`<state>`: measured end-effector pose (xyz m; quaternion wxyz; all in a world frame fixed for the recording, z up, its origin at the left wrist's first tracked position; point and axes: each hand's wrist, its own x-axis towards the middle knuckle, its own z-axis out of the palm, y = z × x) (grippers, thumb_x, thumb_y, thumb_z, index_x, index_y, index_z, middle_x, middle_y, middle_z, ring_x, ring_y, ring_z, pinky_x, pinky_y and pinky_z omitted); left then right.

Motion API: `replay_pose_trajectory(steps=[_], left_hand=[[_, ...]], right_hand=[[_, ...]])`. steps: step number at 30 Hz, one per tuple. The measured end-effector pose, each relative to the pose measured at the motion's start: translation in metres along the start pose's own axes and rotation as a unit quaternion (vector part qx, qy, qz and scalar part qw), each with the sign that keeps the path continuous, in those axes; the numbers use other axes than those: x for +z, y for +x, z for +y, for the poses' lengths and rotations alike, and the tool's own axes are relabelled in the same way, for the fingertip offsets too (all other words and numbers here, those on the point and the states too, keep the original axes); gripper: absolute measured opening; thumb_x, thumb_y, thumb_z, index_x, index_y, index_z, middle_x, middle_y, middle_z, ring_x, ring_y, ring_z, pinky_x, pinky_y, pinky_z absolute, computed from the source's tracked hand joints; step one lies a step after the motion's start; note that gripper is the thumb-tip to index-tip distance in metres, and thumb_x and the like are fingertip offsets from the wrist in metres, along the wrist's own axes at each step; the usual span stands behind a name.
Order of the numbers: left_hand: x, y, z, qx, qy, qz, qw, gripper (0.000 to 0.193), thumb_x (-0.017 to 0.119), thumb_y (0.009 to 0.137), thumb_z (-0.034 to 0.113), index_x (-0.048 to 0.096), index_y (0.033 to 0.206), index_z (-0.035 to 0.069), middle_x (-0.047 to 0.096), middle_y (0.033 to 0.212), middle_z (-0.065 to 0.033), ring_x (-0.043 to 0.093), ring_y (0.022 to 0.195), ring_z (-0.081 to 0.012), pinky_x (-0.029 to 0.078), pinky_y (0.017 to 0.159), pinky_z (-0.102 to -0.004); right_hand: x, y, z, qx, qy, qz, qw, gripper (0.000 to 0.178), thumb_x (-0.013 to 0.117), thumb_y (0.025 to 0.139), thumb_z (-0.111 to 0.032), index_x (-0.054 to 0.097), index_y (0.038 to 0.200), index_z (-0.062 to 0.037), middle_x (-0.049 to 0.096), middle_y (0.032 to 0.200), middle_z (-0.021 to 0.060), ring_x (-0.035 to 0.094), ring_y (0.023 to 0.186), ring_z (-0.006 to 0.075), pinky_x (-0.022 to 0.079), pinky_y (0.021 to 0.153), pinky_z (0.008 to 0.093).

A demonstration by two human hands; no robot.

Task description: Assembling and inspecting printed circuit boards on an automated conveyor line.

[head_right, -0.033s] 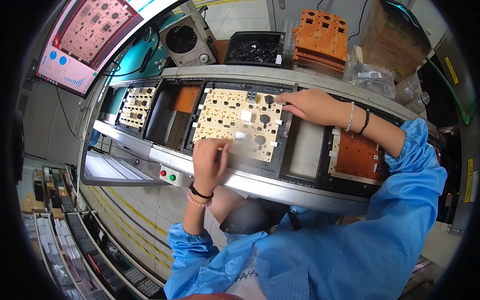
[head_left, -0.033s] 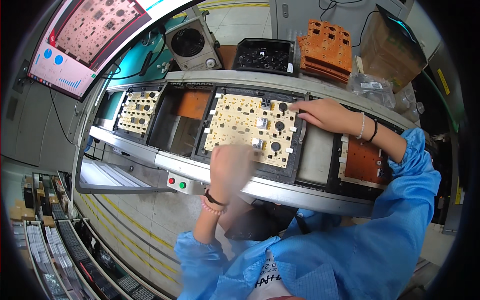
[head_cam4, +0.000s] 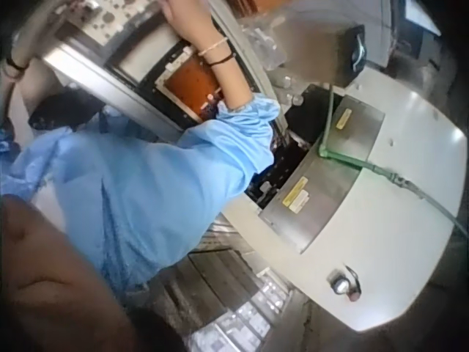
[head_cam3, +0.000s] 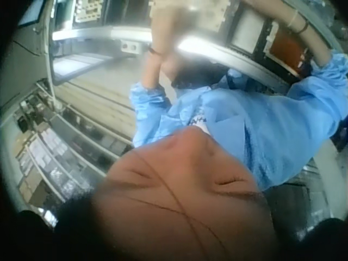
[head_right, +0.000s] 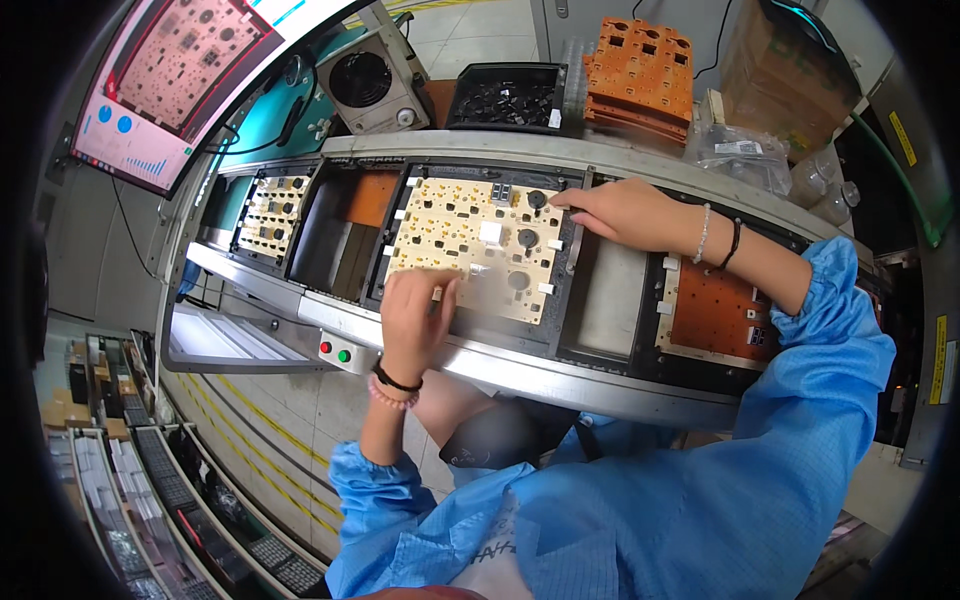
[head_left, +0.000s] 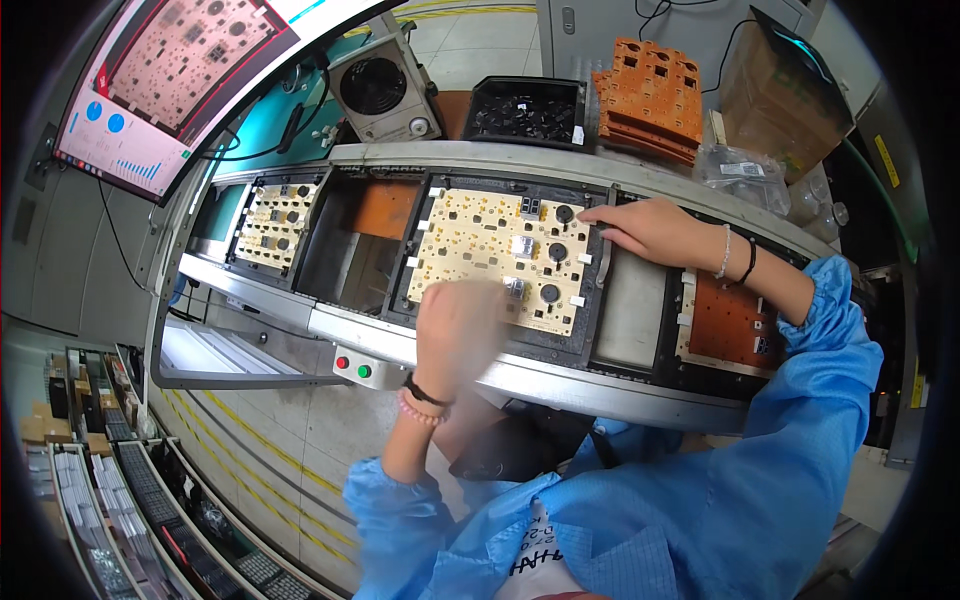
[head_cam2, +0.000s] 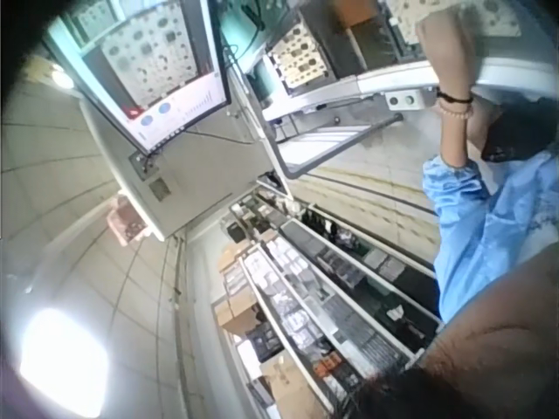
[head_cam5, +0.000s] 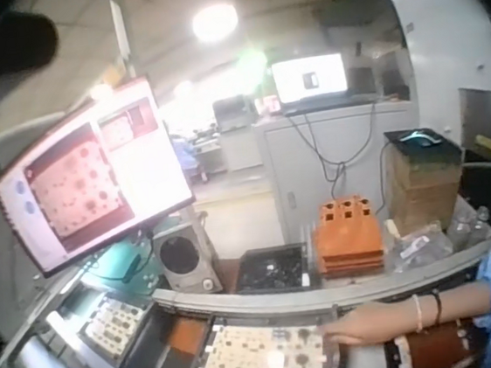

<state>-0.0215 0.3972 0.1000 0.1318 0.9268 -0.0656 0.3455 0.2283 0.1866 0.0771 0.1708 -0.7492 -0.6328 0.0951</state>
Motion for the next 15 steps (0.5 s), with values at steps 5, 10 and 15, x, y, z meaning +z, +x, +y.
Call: replay_pose_trajectory(steps=[5, 10, 15], left_hand=[[0.019, 0.061, -0.015, 0.034, 0.062, -0.177, 0.982, 0.023, 0.064, 0.084, 0.007, 0.064, 0.107, 0.007, 0.064, 0.099, -0.0053, 0.064, 0.078, -0.0238, 0.050, 0.070, -0.0343], [0.067, 0.082, -0.042, 0.090, 0.153, -0.212, 0.961, 0.028, 0.065, 0.083, 0.009, 0.064, 0.111, 0.008, 0.062, 0.096, -0.0051, 0.067, 0.074, -0.0236, 0.053, 0.068, -0.0346], [0.072, 0.102, -0.039, 0.060, 0.126, -0.286, 0.948, 0.018, 0.068, 0.081, 0.010, 0.063, 0.098, 0.007, 0.060, 0.089, -0.0057, 0.066, 0.076, -0.0265, 0.052, 0.067, -0.0369]], right_hand=[[0.006, -0.015, -0.005, 0.004, -0.061, 0.017, 0.998, 0.056, 0.055, 0.096, -0.016, 0.040, 0.150, -0.0185, 0.066, 0.073, 0.0125, 0.065, 0.063, 0.0323, 0.052, 0.059, 0.0425], [0.012, -0.017, -0.005, 0.015, -0.094, -0.004, 0.995, 0.062, 0.059, 0.092, -0.015, 0.039, 0.150, -0.0160, 0.065, 0.071, 0.0113, 0.066, 0.063, 0.0291, 0.050, 0.057, 0.0414], [0.021, -0.016, -0.010, -0.025, -0.135, 0.027, 0.990, 0.061, 0.059, 0.086, -0.010, 0.044, 0.144, 0.0000, 0.059, 0.059, 0.0088, 0.059, 0.048, 0.0257, 0.044, 0.045, 0.0383]])
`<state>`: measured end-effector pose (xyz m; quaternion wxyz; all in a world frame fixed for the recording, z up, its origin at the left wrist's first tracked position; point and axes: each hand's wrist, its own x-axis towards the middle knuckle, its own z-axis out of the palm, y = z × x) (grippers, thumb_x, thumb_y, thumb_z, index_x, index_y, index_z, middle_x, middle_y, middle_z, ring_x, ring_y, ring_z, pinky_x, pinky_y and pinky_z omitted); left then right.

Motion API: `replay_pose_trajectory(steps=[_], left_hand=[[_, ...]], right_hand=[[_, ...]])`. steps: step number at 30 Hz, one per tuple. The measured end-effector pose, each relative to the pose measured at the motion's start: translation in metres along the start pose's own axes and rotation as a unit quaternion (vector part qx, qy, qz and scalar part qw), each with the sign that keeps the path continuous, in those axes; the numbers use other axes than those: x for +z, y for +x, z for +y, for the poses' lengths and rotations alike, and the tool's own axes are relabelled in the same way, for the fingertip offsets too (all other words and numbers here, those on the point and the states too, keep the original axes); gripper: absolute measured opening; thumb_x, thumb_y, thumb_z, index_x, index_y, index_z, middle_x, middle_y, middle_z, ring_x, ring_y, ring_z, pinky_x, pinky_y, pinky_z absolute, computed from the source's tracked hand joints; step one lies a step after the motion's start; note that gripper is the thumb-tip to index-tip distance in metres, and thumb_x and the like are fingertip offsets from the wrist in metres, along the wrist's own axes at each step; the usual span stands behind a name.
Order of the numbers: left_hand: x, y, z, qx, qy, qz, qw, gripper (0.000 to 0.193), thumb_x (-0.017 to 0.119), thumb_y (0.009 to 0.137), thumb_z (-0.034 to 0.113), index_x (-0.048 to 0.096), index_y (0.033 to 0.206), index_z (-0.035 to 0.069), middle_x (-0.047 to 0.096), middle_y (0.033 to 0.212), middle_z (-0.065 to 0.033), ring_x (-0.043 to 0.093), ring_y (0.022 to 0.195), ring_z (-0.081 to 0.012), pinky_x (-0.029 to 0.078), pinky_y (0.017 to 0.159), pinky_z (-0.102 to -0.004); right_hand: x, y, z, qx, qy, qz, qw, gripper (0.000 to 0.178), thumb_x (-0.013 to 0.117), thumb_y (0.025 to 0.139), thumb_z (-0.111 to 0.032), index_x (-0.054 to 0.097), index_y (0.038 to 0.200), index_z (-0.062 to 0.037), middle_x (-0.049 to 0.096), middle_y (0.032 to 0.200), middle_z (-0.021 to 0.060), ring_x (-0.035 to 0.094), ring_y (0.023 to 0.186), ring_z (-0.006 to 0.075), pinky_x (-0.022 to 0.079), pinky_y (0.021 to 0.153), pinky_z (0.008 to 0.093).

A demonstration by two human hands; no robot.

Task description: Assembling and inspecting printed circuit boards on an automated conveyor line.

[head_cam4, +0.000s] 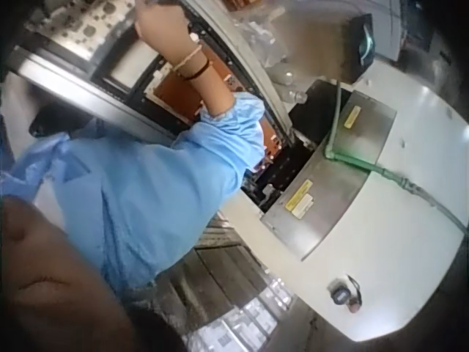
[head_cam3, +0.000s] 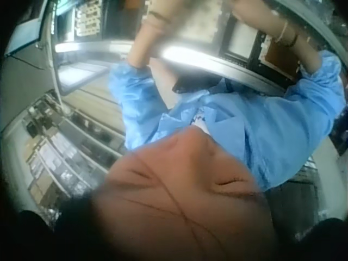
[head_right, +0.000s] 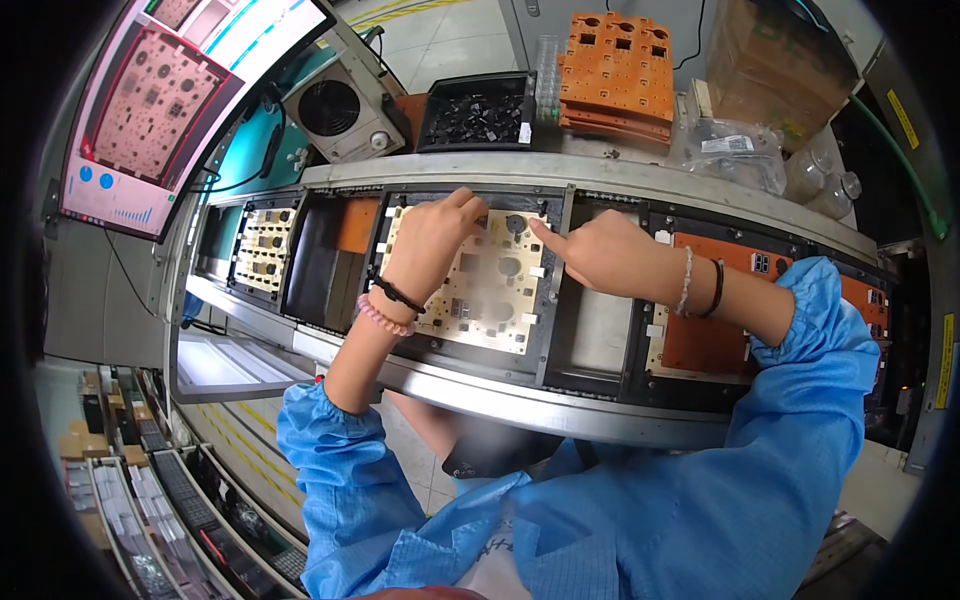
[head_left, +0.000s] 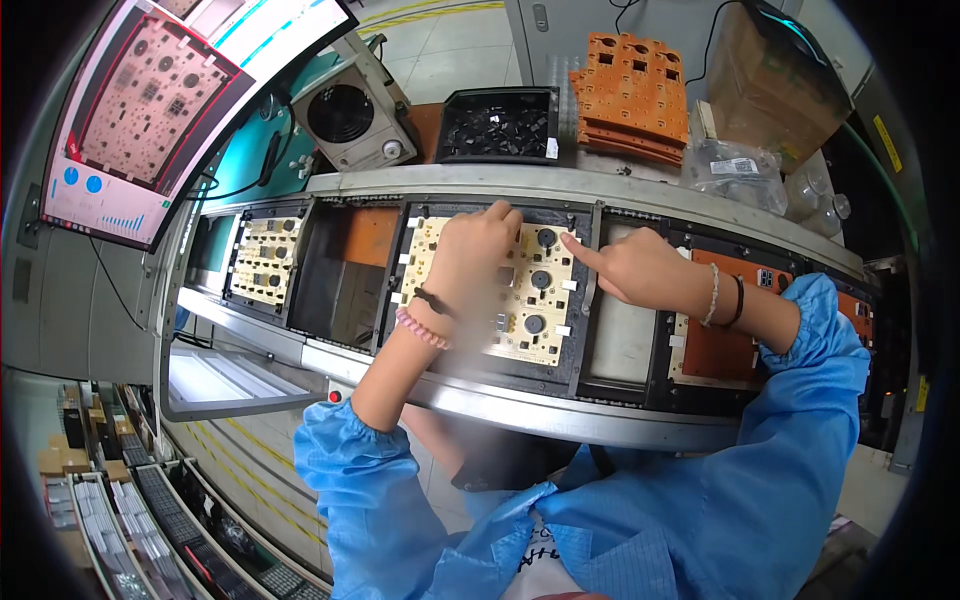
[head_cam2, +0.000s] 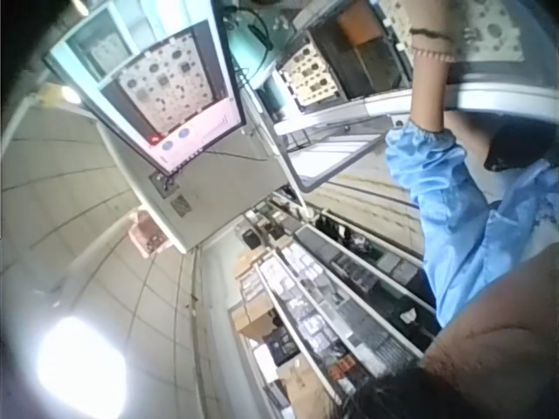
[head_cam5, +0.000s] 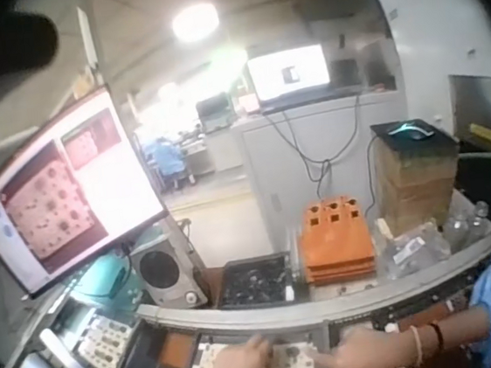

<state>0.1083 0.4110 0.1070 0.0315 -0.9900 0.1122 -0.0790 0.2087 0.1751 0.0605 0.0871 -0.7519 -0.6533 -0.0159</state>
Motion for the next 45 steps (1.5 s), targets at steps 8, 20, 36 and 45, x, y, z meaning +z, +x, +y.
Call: replay_pose_trajectory(steps=[8, 20, 36, 45], left_hand=[[0.004, -0.008, -0.002, 0.008, -0.028, 0.036, 0.999, 0.027, 0.072, 0.080, 0.016, 0.065, 0.105, 0.008, 0.063, 0.095, -0.0061, 0.065, 0.091, -0.0259, 0.053, 0.076, -0.0369], [-0.010, -0.037, 0.022, -0.003, -0.025, -0.033, 0.999, 0.015, 0.067, 0.084, 0.014, 0.061, 0.096, 0.008, 0.058, 0.091, -0.0059, 0.066, 0.087, -0.0226, 0.053, 0.065, -0.0352], [-0.024, -0.081, 0.053, -0.045, -0.077, -0.065, 0.994, 0.032, 0.069, 0.079, 0.011, 0.058, 0.109, 0.005, 0.059, 0.105, -0.0090, 0.063, 0.093, -0.0263, 0.054, 0.075, -0.0368], [0.020, -0.090, -0.068, -0.108, -0.011, 0.098, 0.989, 0.057, 0.066, 0.092, 0.034, 0.052, 0.140, 0.005, 0.058, 0.137, -0.0154, 0.048, 0.134, -0.0347, 0.042, 0.105, -0.0427]], right_hand=[[0.011, -0.009, -0.010, -0.003, -0.028, 0.012, 1.000, 0.068, 0.062, 0.085, -0.012, 0.039, 0.148, -0.0025, 0.063, 0.067, 0.0064, 0.060, 0.052, 0.0236, 0.046, 0.048, 0.0352], [0.004, -0.011, -0.026, -0.060, -0.033, 0.022, 0.997, 0.054, 0.061, 0.081, -0.012, 0.058, 0.133, 0.0008, 0.060, 0.056, 0.0067, 0.061, 0.049, 0.0211, 0.046, 0.045, 0.0336], [-0.010, -0.018, -0.052, -0.096, 0.028, -0.061, 0.993, 0.051, 0.059, 0.082, -0.013, 0.057, 0.131, 0.0025, 0.065, 0.064, 0.0097, 0.065, 0.053, 0.0262, 0.050, 0.049, 0.0373], [-0.039, -0.030, -0.039, 0.067, 0.214, -0.033, 0.974, 0.042, 0.056, 0.090, -0.012, 0.062, 0.130, -0.0219, 0.065, 0.069, 0.0093, 0.063, 0.059, 0.0302, 0.049, 0.054, 0.0383]])
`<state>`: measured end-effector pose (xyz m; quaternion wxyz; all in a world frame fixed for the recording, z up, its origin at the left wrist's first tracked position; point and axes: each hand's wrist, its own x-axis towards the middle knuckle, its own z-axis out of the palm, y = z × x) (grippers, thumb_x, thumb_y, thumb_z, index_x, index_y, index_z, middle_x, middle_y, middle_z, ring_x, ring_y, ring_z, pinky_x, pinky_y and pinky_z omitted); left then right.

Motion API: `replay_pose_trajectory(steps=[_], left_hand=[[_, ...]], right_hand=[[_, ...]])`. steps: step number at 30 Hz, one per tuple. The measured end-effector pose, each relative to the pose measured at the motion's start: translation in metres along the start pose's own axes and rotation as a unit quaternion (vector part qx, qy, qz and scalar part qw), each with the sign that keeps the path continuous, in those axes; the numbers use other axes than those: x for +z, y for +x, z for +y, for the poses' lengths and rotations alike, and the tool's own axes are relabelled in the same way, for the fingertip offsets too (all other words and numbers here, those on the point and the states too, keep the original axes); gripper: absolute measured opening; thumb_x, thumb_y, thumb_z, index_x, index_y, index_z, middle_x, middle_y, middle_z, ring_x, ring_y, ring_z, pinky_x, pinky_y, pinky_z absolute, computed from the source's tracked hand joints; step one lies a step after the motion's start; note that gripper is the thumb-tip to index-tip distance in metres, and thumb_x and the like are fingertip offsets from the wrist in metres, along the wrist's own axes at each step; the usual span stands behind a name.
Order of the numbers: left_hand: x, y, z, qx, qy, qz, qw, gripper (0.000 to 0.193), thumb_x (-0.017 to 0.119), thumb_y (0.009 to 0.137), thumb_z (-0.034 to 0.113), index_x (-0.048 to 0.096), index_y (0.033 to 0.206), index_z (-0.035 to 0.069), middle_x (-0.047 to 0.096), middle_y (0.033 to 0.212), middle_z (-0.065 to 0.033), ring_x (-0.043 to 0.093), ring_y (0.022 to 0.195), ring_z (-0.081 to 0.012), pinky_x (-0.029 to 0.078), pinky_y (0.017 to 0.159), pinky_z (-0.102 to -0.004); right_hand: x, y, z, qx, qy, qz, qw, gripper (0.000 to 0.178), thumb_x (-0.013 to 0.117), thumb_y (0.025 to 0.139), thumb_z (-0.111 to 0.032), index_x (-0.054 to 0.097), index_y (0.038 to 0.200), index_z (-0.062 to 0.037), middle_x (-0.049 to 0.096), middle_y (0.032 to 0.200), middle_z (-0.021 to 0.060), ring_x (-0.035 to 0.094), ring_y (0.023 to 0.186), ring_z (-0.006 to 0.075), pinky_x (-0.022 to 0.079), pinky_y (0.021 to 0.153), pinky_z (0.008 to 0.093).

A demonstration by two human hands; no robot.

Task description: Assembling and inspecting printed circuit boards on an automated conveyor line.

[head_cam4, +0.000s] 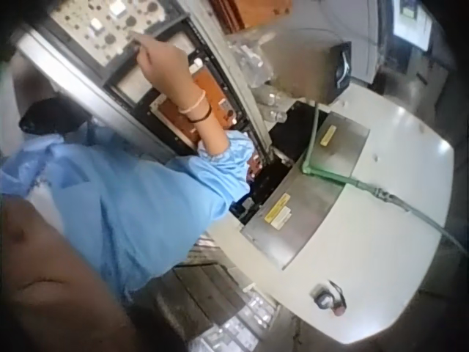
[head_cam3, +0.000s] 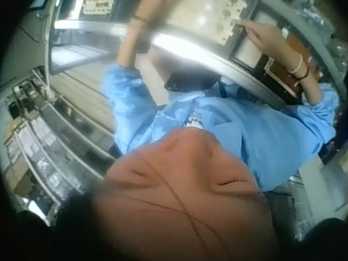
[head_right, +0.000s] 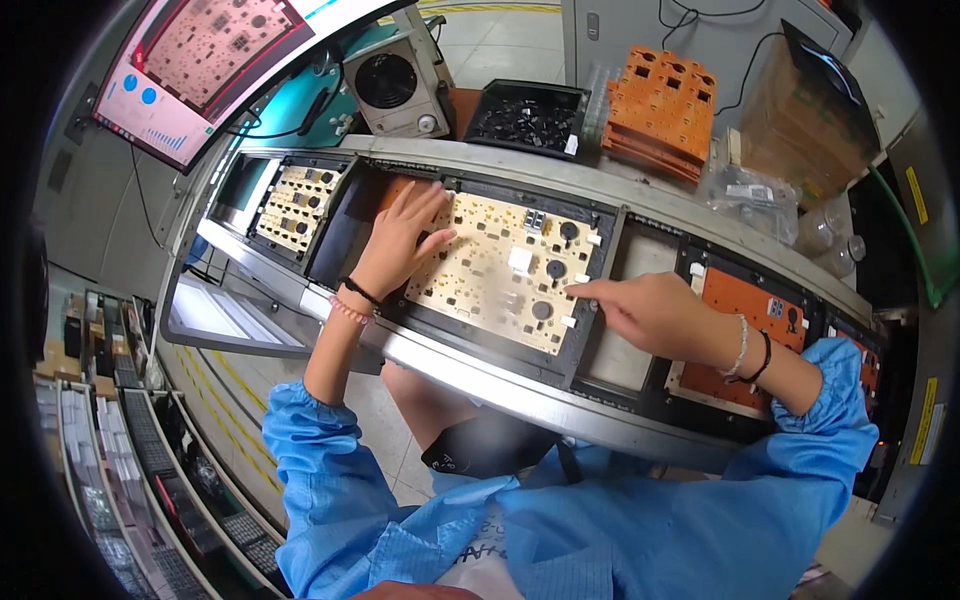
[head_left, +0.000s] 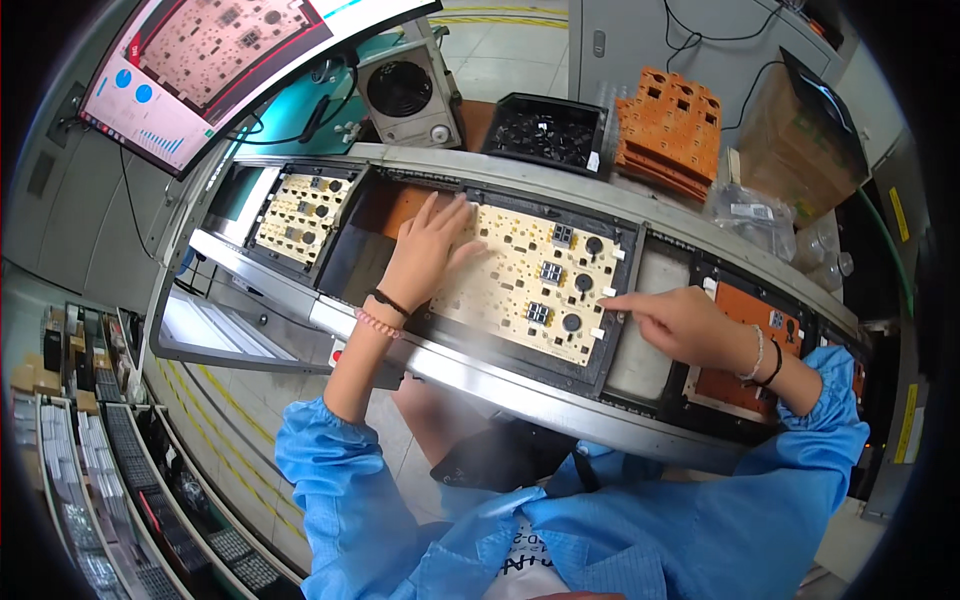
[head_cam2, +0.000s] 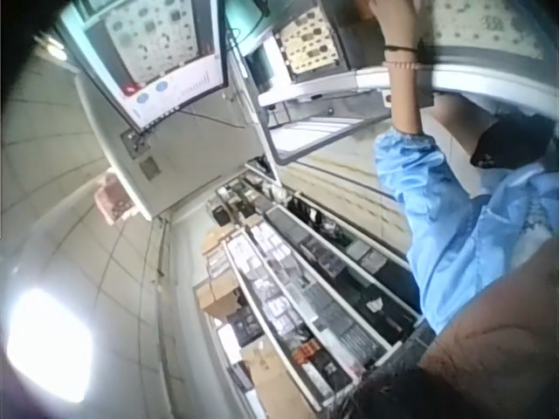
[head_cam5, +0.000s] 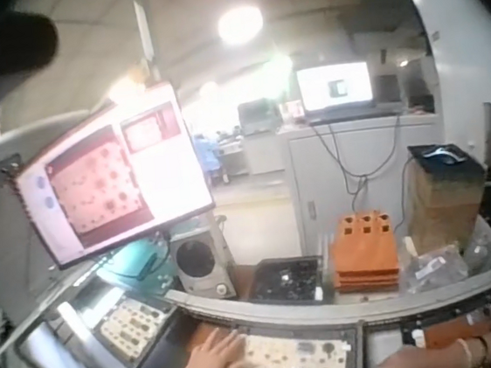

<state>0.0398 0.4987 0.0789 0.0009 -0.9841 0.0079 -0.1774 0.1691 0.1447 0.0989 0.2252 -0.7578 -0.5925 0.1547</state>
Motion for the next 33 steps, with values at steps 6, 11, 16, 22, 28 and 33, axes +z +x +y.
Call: replay_pose_trajectory(steps=[6, 11, 16, 22, 28, 33], left_hand=[[-0.006, 0.022, 0.009, 0.013, 0.068, -0.080, 0.994, 0.053, 0.061, 0.094, 0.039, 0.062, 0.128, -0.002, 0.062, 0.133, -0.0159, 0.051, 0.131, -0.0318, 0.046, 0.099, -0.0411], [-0.003, 0.009, 0.017, 0.045, 0.087, -0.072, 0.993, 0.062, 0.057, 0.094, 0.036, 0.047, 0.142, -0.002, 0.051, 0.146, -0.0168, 0.044, 0.137, -0.0338, 0.045, 0.100, -0.0415], [-0.007, -0.040, 0.007, -0.008, 0.020, -0.081, 0.997, 0.067, 0.058, 0.095, 0.039, 0.041, 0.149, 0.003, 0.047, 0.150, -0.0146, 0.035, 0.144, -0.0345, 0.043, 0.101, -0.0426], [-0.038, -0.010, 0.050, -0.027, 0.069, -0.230, 0.970, 0.069, 0.062, 0.088, 0.037, 0.046, 0.143, -0.002, 0.050, 0.146, -0.0194, 0.040, 0.141, -0.0340, 0.042, 0.102, -0.0414], [-0.020, -0.051, 0.029, 0.040, 0.001, -0.040, 0.998, 0.066, 0.066, 0.085, 0.044, 0.053, 0.129, -0.004, 0.053, 0.138, -0.0204, 0.046, 0.134, -0.0369, 0.046, 0.097, -0.0430], [-0.027, -0.080, 0.029, -0.004, -0.020, -0.095, 0.995, 0.073, 0.060, 0.091, 0.042, 0.041, 0.148, 0.001, 0.041, 0.154, -0.0146, 0.036, 0.144, -0.0341, 0.041, 0.104, -0.0411]], right_hand=[[-0.024, 0.059, 0.051, 0.063, 0.286, 0.010, 0.956, 0.032, 0.048, 0.101, -0.012, 0.059, 0.131, -0.0071, 0.061, 0.080, 0.0013, 0.057, 0.065, 0.0061, 0.047, 0.058, 0.0255], [-0.024, 0.171, 0.094, 0.098, 0.470, 0.122, 0.869, 0.039, 0.046, 0.104, -0.014, 0.047, 0.143, -0.0085, 0.056, 0.119, 0.0040, 0.056, 0.102, 0.0073, 0.052, 0.088, 0.0217], [-0.028, 0.183, 0.130, 0.056, 0.358, 0.109, 0.926, 0.042, 0.047, 0.102, -0.009, 0.047, 0.144, -0.0131, 0.053, 0.126, 0.0018, 0.052, 0.110, 0.0064, 0.049, 0.092, 0.0231], [-0.062, 0.124, 0.184, 0.046, -0.201, 0.196, 0.959, 0.052, 0.051, 0.092, 0.000, 0.046, 0.143, -0.0114, 0.051, 0.133, 0.0088, 0.052, 0.120, 0.0211, 0.043, 0.102, 0.0348], [-0.074, 0.106, 0.252, 0.094, -0.590, 0.172, 0.783, 0.068, 0.055, 0.090, -0.013, 0.031, 0.154, -0.0106, 0.048, 0.143, 0.0102, 0.050, 0.124, 0.0260, 0.042, 0.101, 0.0437], [-0.087, 0.093, 0.264, 0.093, -0.635, 0.132, 0.756, 0.076, 0.055, 0.090, -0.012, 0.021, 0.158, -0.0103, 0.047, 0.145, 0.0086, 0.048, 0.128, 0.0252, 0.042, 0.101, 0.0392]])
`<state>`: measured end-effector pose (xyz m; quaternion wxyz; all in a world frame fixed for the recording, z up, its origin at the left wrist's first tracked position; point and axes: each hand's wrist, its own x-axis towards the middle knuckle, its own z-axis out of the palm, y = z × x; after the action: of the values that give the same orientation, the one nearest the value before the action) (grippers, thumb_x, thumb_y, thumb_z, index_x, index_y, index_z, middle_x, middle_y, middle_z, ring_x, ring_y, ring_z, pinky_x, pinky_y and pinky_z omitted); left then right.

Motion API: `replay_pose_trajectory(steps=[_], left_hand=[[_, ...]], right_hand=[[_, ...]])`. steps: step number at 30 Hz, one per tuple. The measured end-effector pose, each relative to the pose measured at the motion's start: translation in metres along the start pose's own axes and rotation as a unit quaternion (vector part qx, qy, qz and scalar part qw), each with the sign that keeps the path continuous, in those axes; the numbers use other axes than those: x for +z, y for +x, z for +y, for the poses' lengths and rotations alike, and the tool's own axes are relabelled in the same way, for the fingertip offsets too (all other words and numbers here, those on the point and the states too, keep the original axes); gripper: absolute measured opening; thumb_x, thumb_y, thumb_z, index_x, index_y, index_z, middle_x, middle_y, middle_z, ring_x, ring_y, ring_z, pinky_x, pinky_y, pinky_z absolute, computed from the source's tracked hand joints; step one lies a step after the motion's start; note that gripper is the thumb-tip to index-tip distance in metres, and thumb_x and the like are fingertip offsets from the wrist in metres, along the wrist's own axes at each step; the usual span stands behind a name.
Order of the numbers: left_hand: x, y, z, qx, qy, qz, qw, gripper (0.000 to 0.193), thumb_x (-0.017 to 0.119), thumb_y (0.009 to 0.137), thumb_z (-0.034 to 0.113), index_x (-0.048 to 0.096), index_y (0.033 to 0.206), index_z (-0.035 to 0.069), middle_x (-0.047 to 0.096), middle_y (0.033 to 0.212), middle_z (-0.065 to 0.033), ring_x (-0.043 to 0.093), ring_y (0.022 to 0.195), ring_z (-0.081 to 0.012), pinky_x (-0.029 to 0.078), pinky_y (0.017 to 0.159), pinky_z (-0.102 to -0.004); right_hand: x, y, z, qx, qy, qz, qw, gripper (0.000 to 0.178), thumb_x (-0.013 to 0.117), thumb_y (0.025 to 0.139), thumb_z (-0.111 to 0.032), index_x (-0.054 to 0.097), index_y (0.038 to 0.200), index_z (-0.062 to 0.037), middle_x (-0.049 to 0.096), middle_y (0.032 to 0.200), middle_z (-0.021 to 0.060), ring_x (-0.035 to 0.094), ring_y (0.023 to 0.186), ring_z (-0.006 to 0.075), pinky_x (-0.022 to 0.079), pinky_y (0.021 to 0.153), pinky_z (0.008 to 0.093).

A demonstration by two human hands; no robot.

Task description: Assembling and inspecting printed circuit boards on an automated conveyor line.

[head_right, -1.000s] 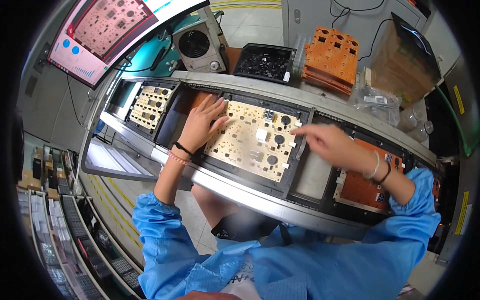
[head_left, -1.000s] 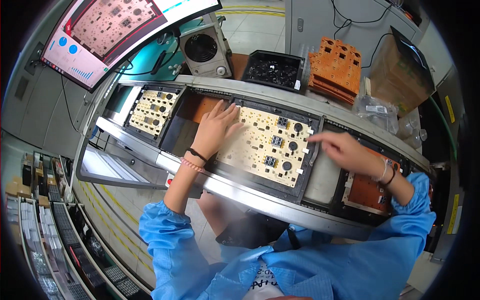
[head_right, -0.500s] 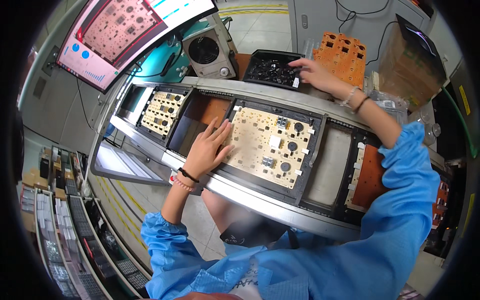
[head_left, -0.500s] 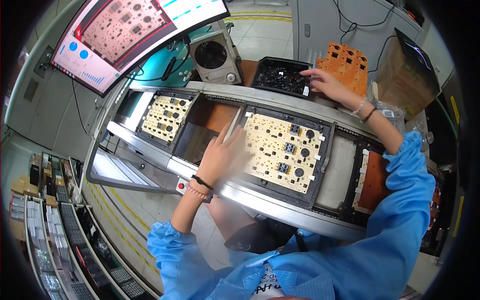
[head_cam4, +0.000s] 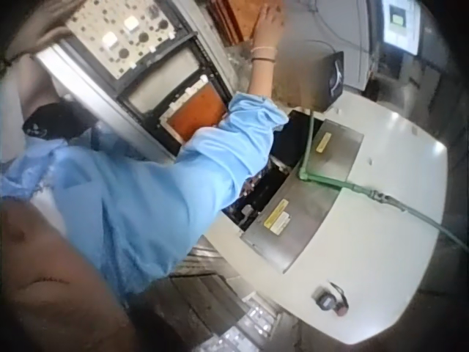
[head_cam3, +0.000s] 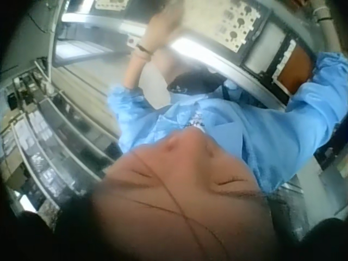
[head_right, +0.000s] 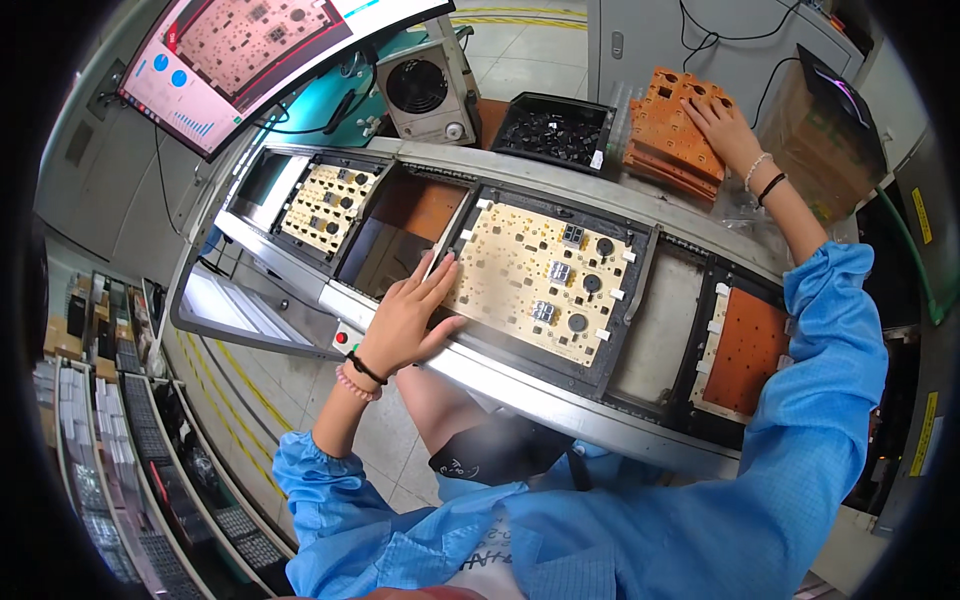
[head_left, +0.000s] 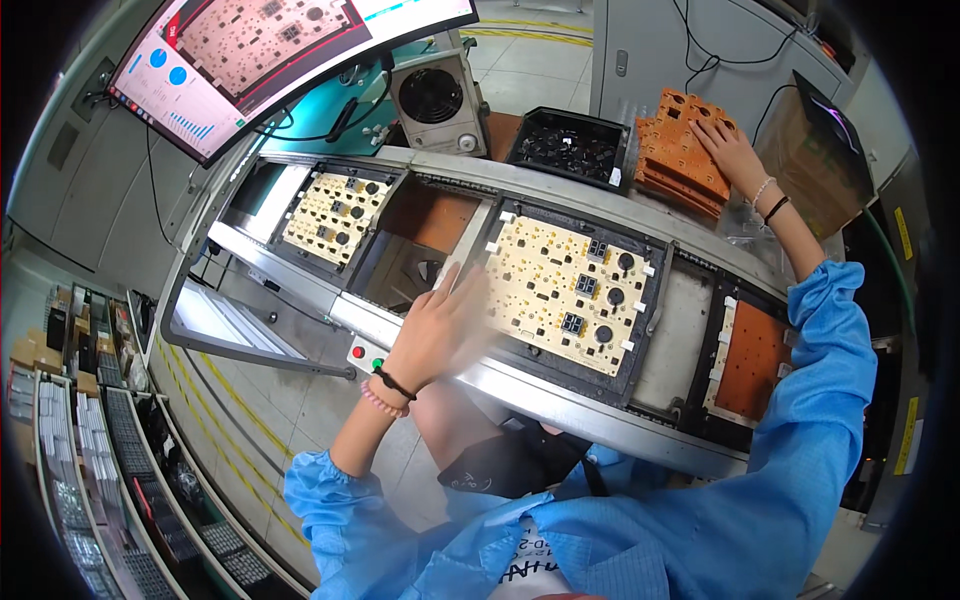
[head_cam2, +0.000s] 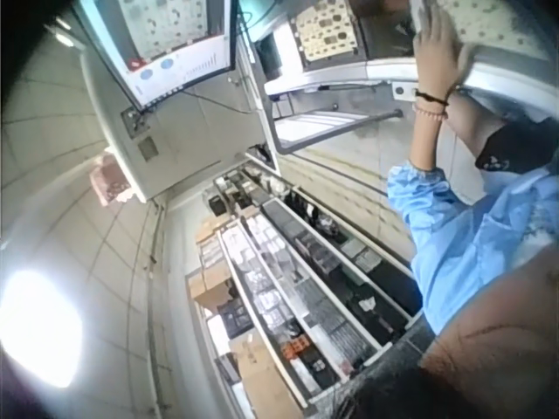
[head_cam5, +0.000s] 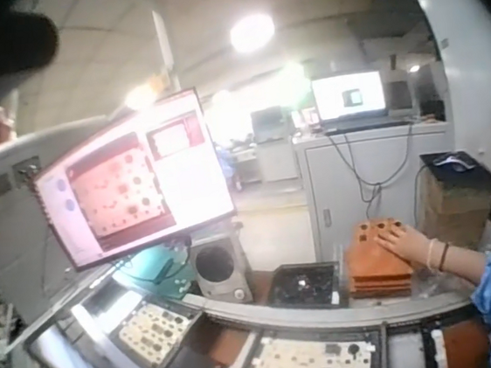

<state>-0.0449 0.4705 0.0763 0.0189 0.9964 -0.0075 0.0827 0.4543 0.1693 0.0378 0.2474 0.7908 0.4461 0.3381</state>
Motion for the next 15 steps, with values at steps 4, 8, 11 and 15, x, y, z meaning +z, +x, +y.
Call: replay_pose_trajectory(steps=[4, 8, 11, 15], left_hand=[[-0.008, 0.011, 0.017, -0.012, 0.008, -0.011, 1.000, 0.071, 0.060, 0.091, 0.043, 0.044, 0.145, 0.000, 0.047, 0.150, -0.0158, 0.038, 0.143, -0.0333, 0.040, 0.105, -0.0406], [0.004, -0.004, 0.003, -0.009, 0.009, -0.011, 1.000, 0.073, 0.059, 0.093, 0.042, 0.038, 0.148, -0.002, 0.038, 0.155, -0.0180, 0.032, 0.145, -0.0368, 0.035, 0.109, -0.0431], [0.014, -0.025, 0.001, -0.005, -0.005, 0.008, 1.000, 0.077, 0.057, 0.095, 0.041, 0.028, 0.153, 0.000, 0.026, 0.161, -0.0181, 0.022, 0.149, -0.0398, 0.028, 0.114, -0.0466], [0.017, -0.022, 0.008, -0.024, -0.041, 0.035, 0.998, 0.080, 0.060, 0.094, 0.036, 0.024, 0.155, 0.001, 0.026, 0.161, -0.0179, 0.021, 0.149, -0.0391, 0.021, 0.117, -0.0493]], right_hand=[[0.008, -0.004, 0.003, -0.018, -0.006, 0.016, 1.000, 0.070, 0.054, 0.091, -0.015, 0.028, 0.156, -0.0114, 0.052, 0.137, 0.0062, 0.051, 0.122, 0.0231, 0.041, 0.104, 0.0391], [-0.019, -0.011, 0.021, -0.072, 0.031, 0.023, 0.997, 0.066, 0.057, 0.090, -0.016, 0.034, 0.152, -0.0100, 0.052, 0.138, 0.0059, 0.049, 0.127, 0.0228, 0.042, 0.104, 0.0387], [-0.049, -0.023, 0.037, -0.121, 0.107, 0.025, 0.987, 0.063, 0.062, 0.086, -0.017, 0.042, 0.145, -0.0098, 0.060, 0.129, 0.0074, 0.056, 0.122, 0.0239, 0.046, 0.098, 0.0403], [-0.110, -0.028, 0.053, -0.017, 0.336, 0.040, 0.941, 0.044, 0.066, 0.090, -0.022, 0.049, 0.130, -0.0101, 0.067, 0.098, 0.0087, 0.064, 0.093, 0.0223, 0.049, 0.079, 0.0379]])
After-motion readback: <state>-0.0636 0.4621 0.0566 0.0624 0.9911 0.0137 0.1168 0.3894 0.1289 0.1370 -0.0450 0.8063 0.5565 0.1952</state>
